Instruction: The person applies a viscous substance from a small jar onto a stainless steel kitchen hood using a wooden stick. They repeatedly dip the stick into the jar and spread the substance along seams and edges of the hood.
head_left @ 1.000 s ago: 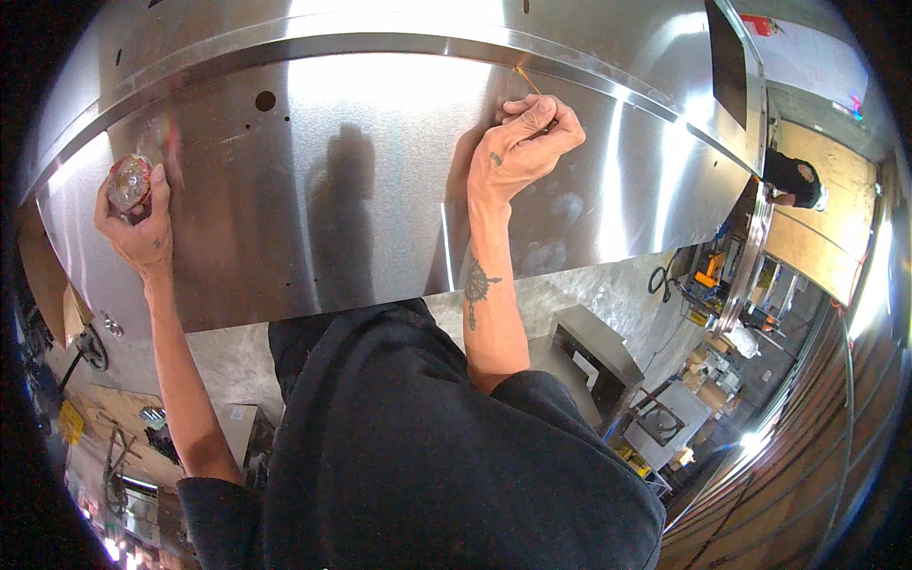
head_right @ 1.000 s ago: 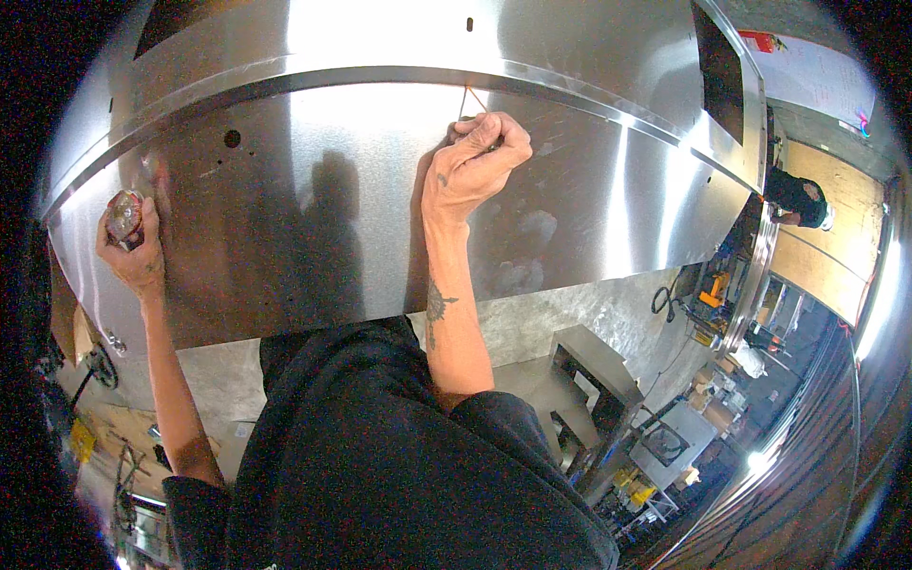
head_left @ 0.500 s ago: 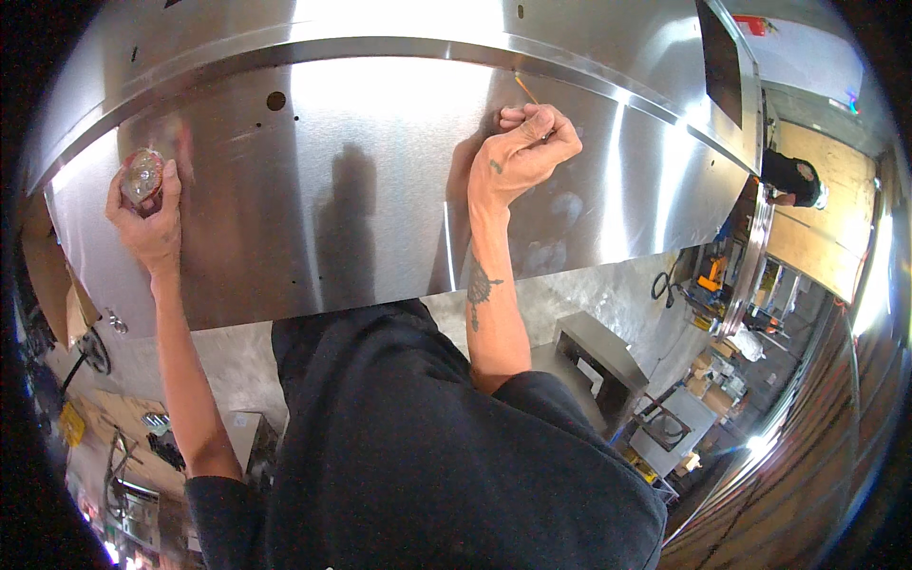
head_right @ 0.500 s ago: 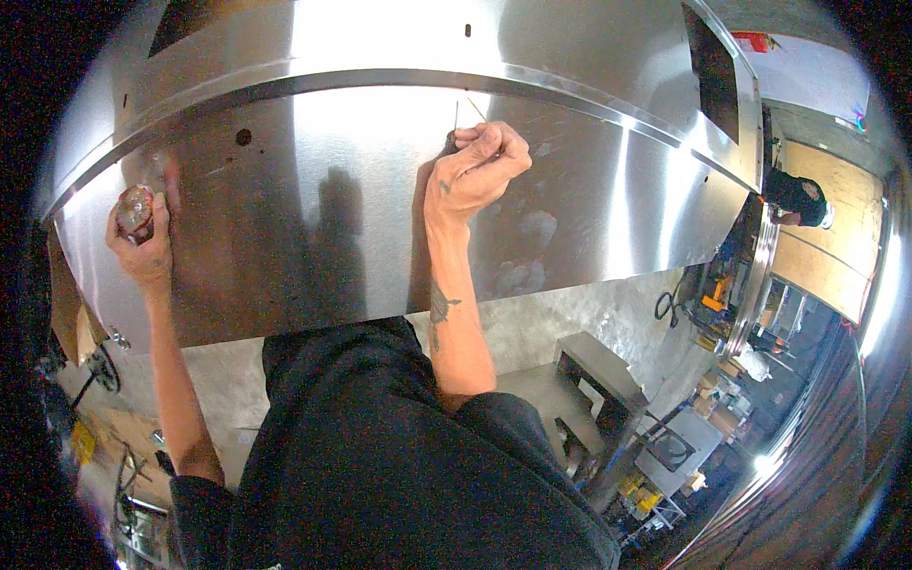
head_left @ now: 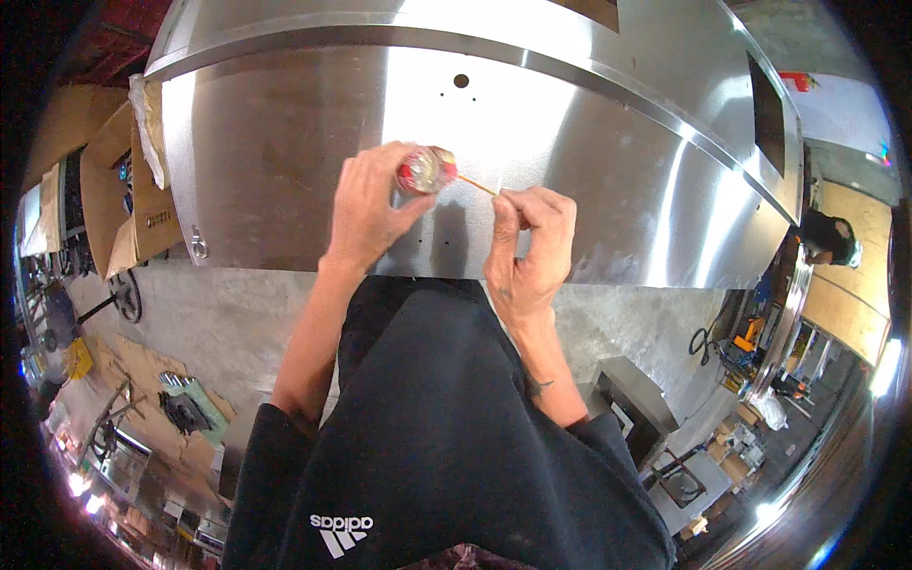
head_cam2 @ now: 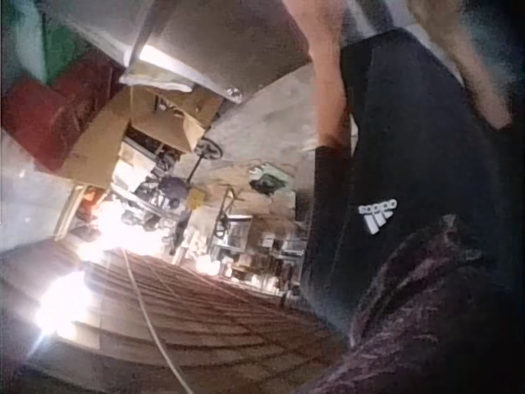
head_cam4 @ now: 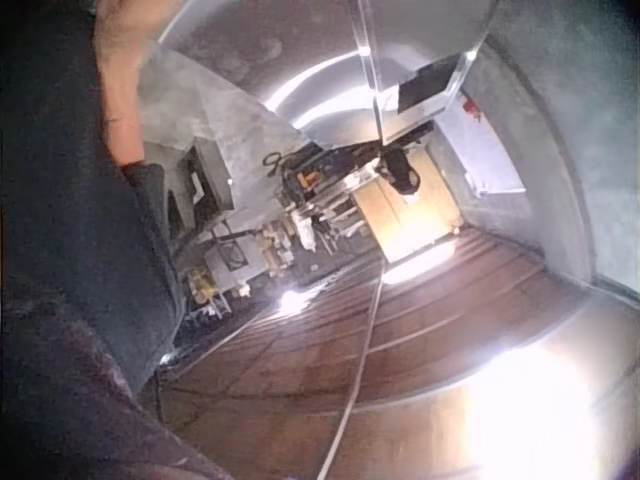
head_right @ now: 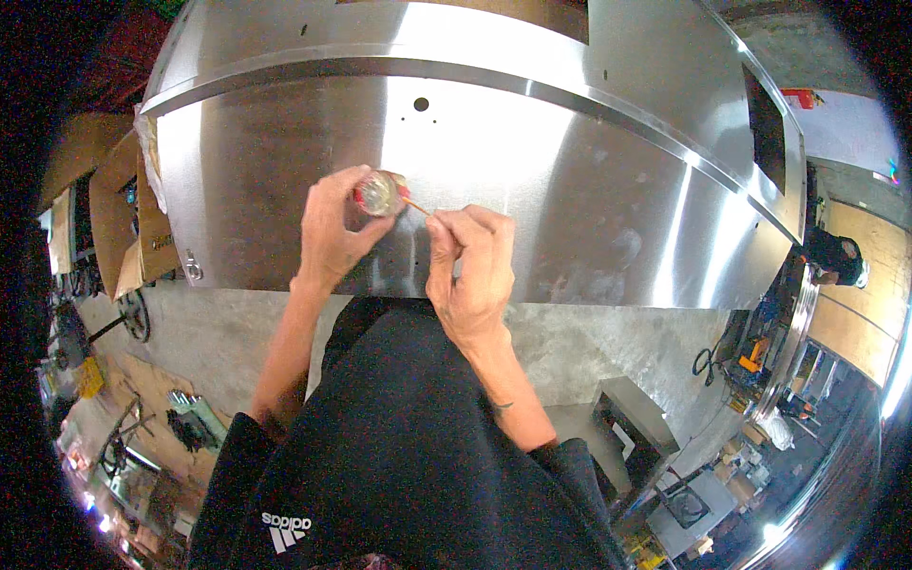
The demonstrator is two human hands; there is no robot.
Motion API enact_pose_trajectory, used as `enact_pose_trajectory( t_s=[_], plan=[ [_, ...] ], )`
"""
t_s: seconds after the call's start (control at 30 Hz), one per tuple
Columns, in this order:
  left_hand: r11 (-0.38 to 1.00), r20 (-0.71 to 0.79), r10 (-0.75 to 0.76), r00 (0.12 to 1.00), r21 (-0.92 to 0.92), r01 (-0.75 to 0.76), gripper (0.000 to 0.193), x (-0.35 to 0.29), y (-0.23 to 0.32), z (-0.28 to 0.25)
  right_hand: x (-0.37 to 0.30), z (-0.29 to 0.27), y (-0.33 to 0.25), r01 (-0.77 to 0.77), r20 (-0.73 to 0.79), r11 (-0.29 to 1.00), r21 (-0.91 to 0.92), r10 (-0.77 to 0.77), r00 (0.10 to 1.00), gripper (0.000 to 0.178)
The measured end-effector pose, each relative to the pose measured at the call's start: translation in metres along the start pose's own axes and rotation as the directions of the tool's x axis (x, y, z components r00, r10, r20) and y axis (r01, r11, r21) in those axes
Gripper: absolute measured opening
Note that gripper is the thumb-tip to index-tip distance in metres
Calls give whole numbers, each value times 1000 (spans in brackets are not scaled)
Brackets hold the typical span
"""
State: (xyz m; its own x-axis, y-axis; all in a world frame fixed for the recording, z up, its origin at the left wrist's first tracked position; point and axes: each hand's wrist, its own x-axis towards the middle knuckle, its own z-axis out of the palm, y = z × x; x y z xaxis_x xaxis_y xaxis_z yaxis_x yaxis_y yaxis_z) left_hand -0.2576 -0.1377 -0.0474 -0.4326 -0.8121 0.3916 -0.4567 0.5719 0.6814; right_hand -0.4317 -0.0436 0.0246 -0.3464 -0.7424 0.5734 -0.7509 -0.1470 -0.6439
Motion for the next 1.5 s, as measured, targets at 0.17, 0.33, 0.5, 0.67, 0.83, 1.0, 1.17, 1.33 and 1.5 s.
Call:
enact_pose_trajectory(
  t_s=[0.17, 0.33, 0.5, 0.67, 0.83, 1.0, 1.17, 1.33, 1.5],
  plan=[
    [990, -35, 107, 994, -88, -110, 74, -8, 21, 3, -11, 3, -22, -79, 44, 989, -125, 85, 995, 18],
    [977, -25, 158, 987, -142, -160, 75, -8, 35, 12, -17, -4, -19, -66, 44, 973, -220, 77, 996, 17],
    [976, 5, 164, 986, -148, -162, 76, -3, 55, 30, -16, -30, -3, -41, -27, 965, -260, 35, 999, 16],
    [989, 28, 77, 997, -127, -72, 70, 6, 66, 68, -7, -72, 23, -166, -115, 982, -90, 155, 981, 12],
    [993, -74, -97, 993, -74, 91, 67, 25, 68, 108, 9, -118, 93, -214, -280, 975, -52, 192, 941, 7],
    [975, -332, -214, 919, -21, 219, 67, 42, 44, 130, 18, -157, 213, -221, -412, 974, -54, 180, 893, 18],
    [951, -452, -203, 869, 120, 285, 71, 44, 27, 142, 51, -178, 296, -252, -466, 968, -8, 219, 857, 20],
    [917, -486, -271, 831, 132, 376, 79, 39, 15, 145, 61, -171, 335, -240, -435, 967, 83, 252, 865, 21],
    [922, -497, -238, 835, 154, 355, 80, 41, 14, 145, 60, -159, 345, -222, -412, 974, 46, 221, 884, 20]
  ],
)
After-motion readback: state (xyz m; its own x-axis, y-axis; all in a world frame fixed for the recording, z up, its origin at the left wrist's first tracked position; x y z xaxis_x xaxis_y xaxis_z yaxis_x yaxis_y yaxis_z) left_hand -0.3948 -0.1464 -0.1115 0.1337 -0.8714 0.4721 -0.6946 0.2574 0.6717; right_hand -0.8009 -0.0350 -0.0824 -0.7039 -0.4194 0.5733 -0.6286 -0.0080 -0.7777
